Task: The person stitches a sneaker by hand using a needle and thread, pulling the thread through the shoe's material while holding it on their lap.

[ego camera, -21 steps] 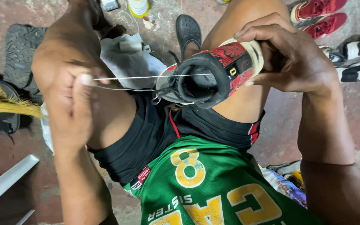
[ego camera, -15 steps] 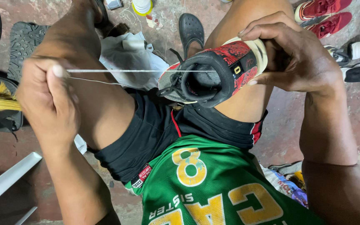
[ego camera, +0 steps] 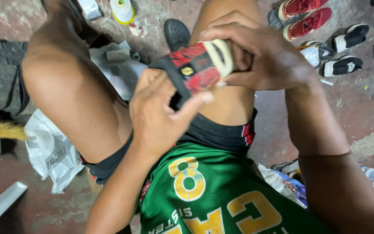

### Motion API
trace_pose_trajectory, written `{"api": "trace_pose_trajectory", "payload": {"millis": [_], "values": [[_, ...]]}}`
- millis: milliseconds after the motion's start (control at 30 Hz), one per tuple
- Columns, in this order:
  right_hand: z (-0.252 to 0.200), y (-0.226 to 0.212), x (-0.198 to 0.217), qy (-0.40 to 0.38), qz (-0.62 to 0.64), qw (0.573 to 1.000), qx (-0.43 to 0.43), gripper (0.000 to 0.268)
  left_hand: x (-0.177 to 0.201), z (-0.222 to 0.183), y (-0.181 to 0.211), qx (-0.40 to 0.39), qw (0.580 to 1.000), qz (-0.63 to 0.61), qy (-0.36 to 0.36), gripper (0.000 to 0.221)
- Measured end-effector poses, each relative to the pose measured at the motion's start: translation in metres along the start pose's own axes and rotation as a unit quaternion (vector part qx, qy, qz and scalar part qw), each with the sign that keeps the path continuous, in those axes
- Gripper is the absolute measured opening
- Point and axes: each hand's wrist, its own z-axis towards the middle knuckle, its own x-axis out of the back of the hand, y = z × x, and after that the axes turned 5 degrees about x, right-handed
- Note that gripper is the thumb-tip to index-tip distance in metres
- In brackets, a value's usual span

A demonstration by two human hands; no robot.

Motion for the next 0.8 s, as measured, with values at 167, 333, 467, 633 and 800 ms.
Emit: {"api": "trace_pose_trajectory", "payload": {"millis": [167,333,467,633,800], "values": [[-0.009,0.002,-0.010,0.101,0.110,0.989,0.013,0.071,0.010,0.007,-0.038,0.214,0.961,-0.157,-0.082,0.021],[-0.029,0.023,-0.055,0.263,0.280,0.921,0.069,0.040,0.015,-0.003,-0.061,0.228,0.913,-0.328,-0.088,0.020],[-0.038,0.032,-0.072,0.342,0.233,0.909,0.043,0.029,0.022,-0.004,-0.075,0.227,0.888,-0.392,-0.076,0.020],[-0.045,0.009,-0.055,0.274,0.077,0.950,-0.126,0.030,0.021,-0.008,-0.079,0.228,0.884,-0.403,-0.068,0.022],[-0.033,-0.022,-0.046,0.121,-0.116,0.983,-0.076,0.024,0.021,-0.014,-0.076,0.224,0.880,-0.413,-0.064,0.022]]}}
